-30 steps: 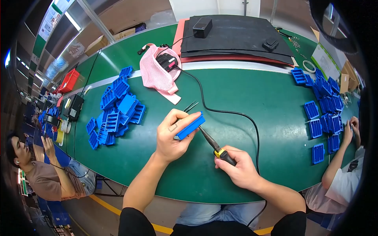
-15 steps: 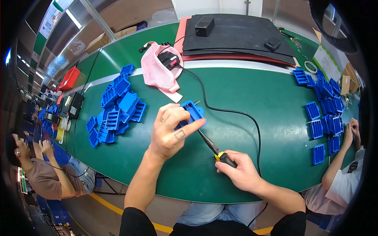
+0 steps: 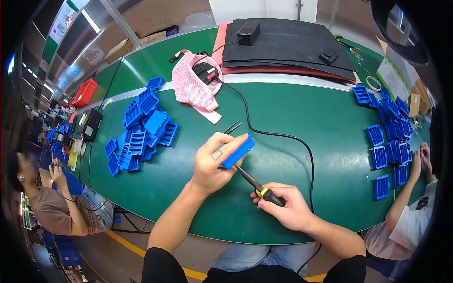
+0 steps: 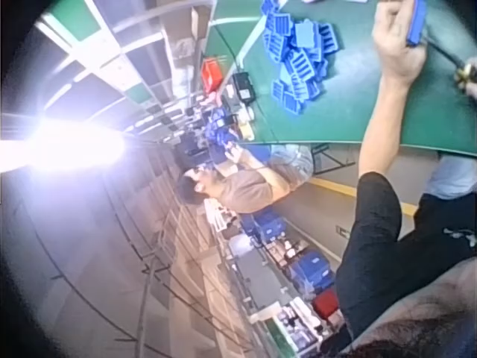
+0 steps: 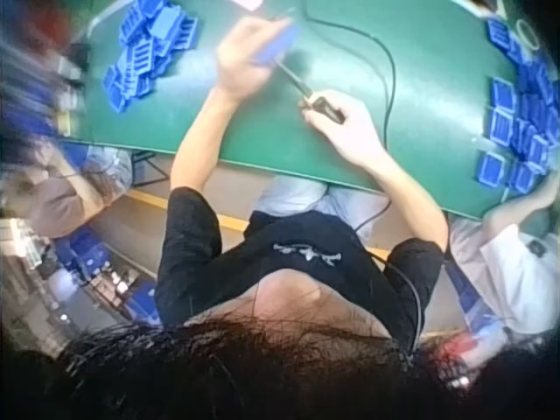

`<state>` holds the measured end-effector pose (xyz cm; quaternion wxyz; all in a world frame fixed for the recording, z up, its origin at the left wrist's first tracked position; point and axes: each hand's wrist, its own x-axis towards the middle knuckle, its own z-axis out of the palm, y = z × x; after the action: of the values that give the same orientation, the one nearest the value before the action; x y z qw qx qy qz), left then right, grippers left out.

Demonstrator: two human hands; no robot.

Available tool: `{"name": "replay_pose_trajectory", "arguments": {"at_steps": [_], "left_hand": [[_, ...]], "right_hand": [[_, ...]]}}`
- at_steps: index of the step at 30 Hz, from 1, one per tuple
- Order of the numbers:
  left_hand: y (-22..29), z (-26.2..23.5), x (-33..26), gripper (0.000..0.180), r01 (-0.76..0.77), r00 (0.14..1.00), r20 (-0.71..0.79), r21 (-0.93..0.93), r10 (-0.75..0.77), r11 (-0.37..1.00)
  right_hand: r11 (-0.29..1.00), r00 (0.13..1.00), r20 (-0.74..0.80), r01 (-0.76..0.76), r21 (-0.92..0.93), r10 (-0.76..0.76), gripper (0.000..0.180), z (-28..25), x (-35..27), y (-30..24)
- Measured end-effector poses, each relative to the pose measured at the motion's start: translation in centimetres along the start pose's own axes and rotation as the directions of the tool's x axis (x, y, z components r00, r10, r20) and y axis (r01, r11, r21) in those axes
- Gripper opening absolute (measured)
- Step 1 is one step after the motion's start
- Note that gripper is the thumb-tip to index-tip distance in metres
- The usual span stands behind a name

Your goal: Assembling small blue plastic components using needle-nose pliers at a factory workbench.

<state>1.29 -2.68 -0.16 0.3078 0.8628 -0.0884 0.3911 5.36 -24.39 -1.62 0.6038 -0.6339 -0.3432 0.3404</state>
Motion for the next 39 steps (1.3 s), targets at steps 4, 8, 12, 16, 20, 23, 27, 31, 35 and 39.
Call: {"name": "replay_pose_trajectory", "arguments": {"at_steps": [4, 8, 12, 16, 20, 23, 27, 31, 35, 39], "left_hand": [[0.2, 0.0, 0.2, 0.046, 0.002, 1.000, 0.014, 0.005, -0.002, 1.000], [0.2, 0.0, 0.1, 0.045, 0.007, 1.000, 0.019, 0.008, -0.008, 1.000], [0.0, 0.1, 0.0, 0.046, 0.004, 1.000, 0.019, 0.017, -0.005, 1.000], [-1.0, -0.1, 0.3, 0.048, -0.134, 0.991, 0.011, 0.129, 0.134, 0.982], [-0.7, -1.4, 1.0, 0.041, -0.346, 0.937, 0.072, 0.326, 0.342, 0.880], [-0.7, -1.4, 1.1, 0.035, -0.418, 0.902, 0.083, 0.409, 0.423, 0.811], [-0.5, -1.2, 0.9, 0.036, -0.436, 0.888, 0.054, 0.414, 0.456, 0.799], [-0.5, -1.1, 0.9, 0.038, -0.339, 0.934, -0.006, 0.297, 0.356, 0.893], [-0.8, -0.5, 0.4, 0.047, -0.204, 0.975, -0.056, 0.172, 0.216, 0.964], [-0.4, 0.2, 0.1, 0.051, -0.081, 0.995, -0.046, 0.063, 0.084, 0.995]], "right_hand": [[0.998, 0.998, 0.032, -0.056, -0.021, 0.057, 0.014, -0.4, 0.0, -0.8], [0.998, 0.999, 0.026, -0.031, -0.053, 0.032, 0.012, -0.3, 0.0, -0.7], [0.999, 0.999, 0.005, -0.036, -0.036, 0.036, 0.012, -0.1, -0.1, -0.8], [0.997, 0.998, 0.014, -0.063, -0.046, 0.064, 0.014, 0.1, -0.2, -1.2], [0.992, 0.993, 0.027, -0.116, -0.043, 0.117, 0.016, 0.2, -0.3, -1.5], [0.987, 0.985, 0.057, -0.162, -0.009, 0.162, 0.016, 0.2, -0.5, -1.7], [0.967, 0.965, 0.108, -0.246, 0.064, 0.238, 0.014, 0.0, -0.4, -1.6], [0.973, 0.967, 0.145, -0.221, 0.072, 0.209, 0.013, -0.7, 0.1, -1.7], [0.971, 0.975, 0.096, -0.210, 0.115, 0.199, 0.013, -0.6, 0.0, -1.1], [0.980, 0.989, 0.054, -0.141, 0.141, 0.134, 0.017, -0.1, -0.3, -0.5]]}}
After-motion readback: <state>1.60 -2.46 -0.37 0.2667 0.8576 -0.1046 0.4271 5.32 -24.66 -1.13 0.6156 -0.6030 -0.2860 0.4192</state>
